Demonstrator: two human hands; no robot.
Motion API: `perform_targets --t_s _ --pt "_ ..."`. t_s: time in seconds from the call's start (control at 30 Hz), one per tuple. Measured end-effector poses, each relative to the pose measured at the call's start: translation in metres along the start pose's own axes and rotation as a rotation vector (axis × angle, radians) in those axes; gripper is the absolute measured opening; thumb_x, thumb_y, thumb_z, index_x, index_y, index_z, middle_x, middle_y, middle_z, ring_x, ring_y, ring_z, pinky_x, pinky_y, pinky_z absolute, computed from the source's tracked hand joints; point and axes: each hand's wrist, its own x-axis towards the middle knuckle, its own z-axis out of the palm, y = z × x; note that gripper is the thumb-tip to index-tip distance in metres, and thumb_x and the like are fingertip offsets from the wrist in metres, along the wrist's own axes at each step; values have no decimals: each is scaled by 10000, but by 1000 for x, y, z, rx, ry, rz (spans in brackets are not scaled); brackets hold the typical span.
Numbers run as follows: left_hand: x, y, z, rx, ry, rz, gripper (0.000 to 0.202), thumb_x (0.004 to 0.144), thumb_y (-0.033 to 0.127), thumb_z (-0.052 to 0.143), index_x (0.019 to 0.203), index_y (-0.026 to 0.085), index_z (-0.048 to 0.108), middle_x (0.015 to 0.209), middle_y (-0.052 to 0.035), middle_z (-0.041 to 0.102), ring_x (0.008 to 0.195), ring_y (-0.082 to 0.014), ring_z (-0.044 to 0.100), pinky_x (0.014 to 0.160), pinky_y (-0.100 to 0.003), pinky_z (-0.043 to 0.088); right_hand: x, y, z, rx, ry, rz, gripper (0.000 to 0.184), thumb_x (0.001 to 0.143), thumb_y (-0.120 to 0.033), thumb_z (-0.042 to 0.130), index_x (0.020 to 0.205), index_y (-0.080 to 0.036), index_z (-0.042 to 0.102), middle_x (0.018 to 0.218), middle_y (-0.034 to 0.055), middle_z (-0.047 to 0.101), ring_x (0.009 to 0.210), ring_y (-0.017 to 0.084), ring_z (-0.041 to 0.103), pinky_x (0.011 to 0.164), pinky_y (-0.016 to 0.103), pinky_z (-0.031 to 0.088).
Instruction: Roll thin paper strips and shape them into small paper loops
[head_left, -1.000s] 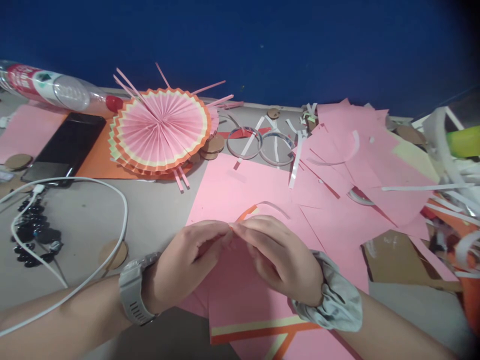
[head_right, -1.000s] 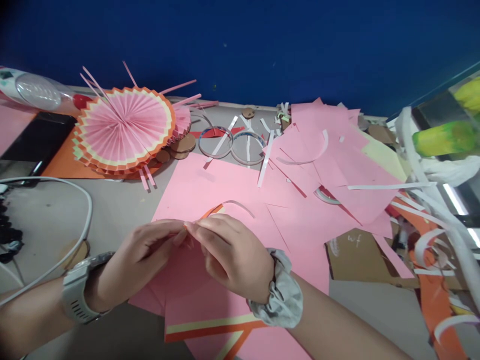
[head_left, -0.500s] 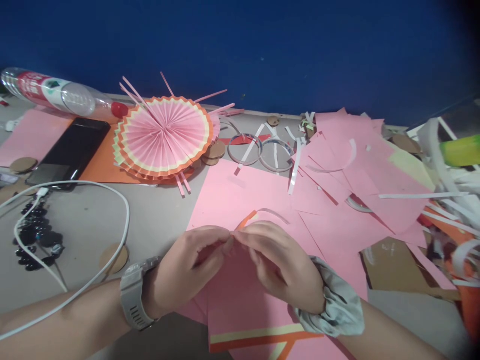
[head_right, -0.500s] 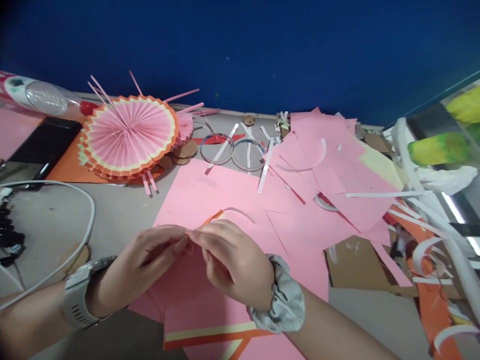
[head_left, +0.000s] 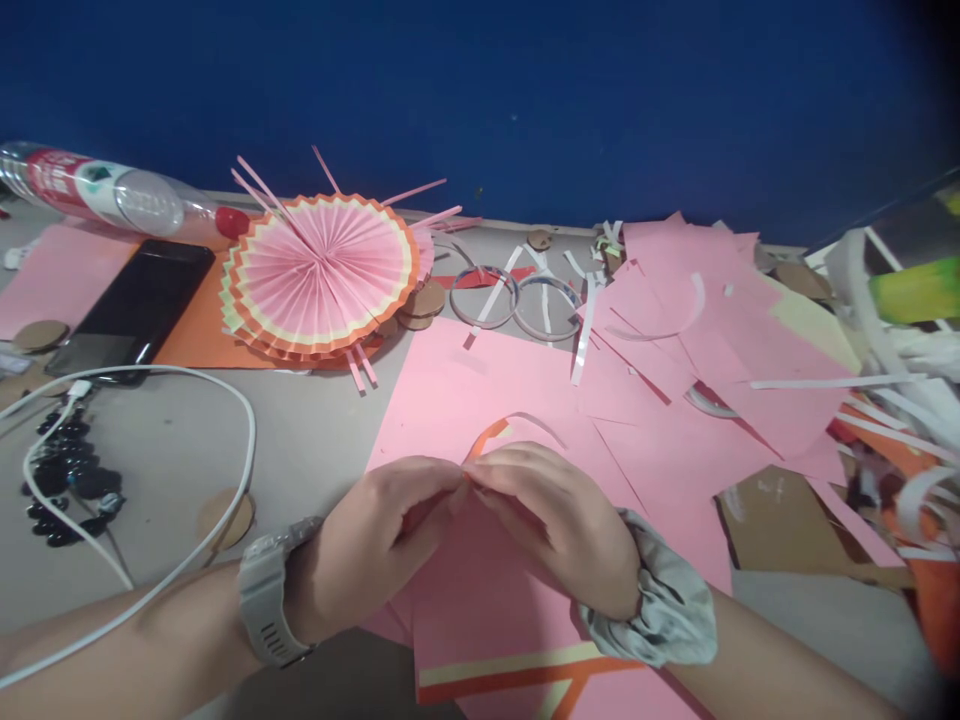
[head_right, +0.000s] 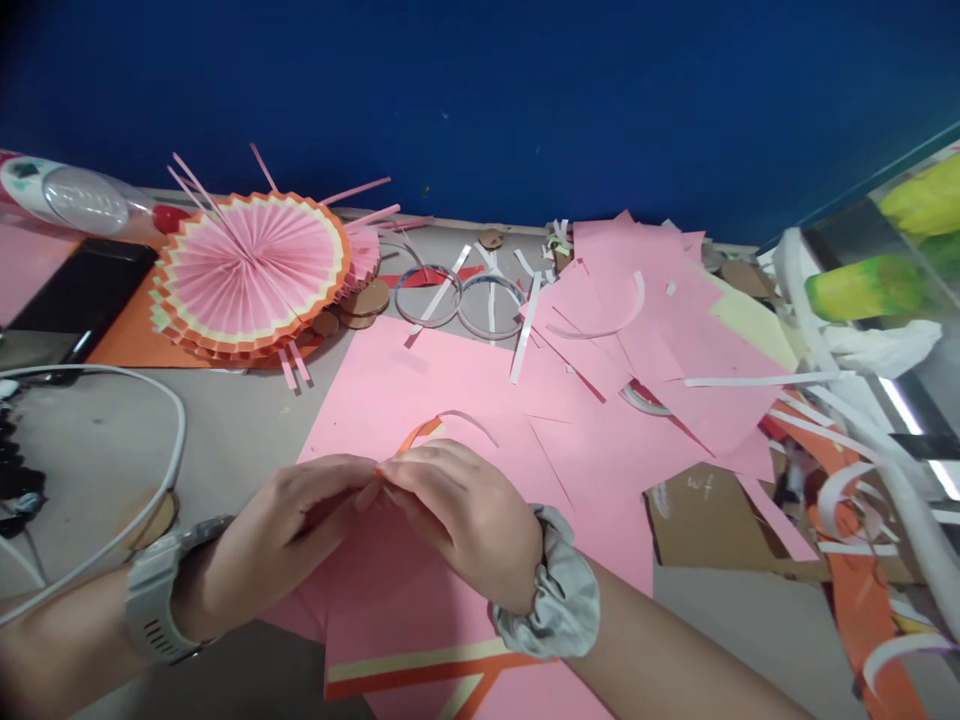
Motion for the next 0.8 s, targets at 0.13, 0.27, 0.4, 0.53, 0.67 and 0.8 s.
perform_targets --t_s 0.13,0.27,0.4,0.53,0.67,0.8 --pt "-1 -1 0 38 -8 -7 162 829 62 431 812 192 525 783 23 569 786 -120 537 739 -216 406 1 -4 0 -79 8 -13 250 847 -96 484 1075 -194 521 967 33 624 897 143 555 800 308 483" --pt "-3 -1 0 62 -17 19 183 846 69 405 864 201 531 805 21 579 748 -117 529 711 -220 402 0 -7 0 -167 -2 -29 229 852 -90 461 1050 -179 530 943 43 625 901 157 555 794 318 486" --pt "-3 -1 1 62 -33 52 227 846 52 405 930 211 545 871 21 602 803 -115 543 749 -213 403 -2 -7 1 -198 -16 -36 226 855 -89 443 1045 -176 528 954 51 619 899 166 551 838 353 472" --pt "-1 -1 1 65 -41 48 238 848 53 411 934 214 564 876 20 610 817 -116 549 764 -214 407 -3 -7 1 -199 -9 -38 224 844 -75 459 1036 -169 527 943 51 614 884 164 538 837 357 465" --pt "-1 0 0 60 -53 32 232 844 56 407 920 210 563 874 14 608 804 -120 548 744 -215 413 -3 -6 2 -184 -8 -24 235 829 -57 475 1032 -167 525 931 55 615 878 162 531 799 338 472" --pt "-1 0 0 59 -60 21 224 820 37 412 891 204 543 852 22 597 785 -115 535 738 -209 407 -3 -5 2 -155 3 3 233 839 -76 461 1031 -195 521 954 51 619 889 166 540 793 343 478"
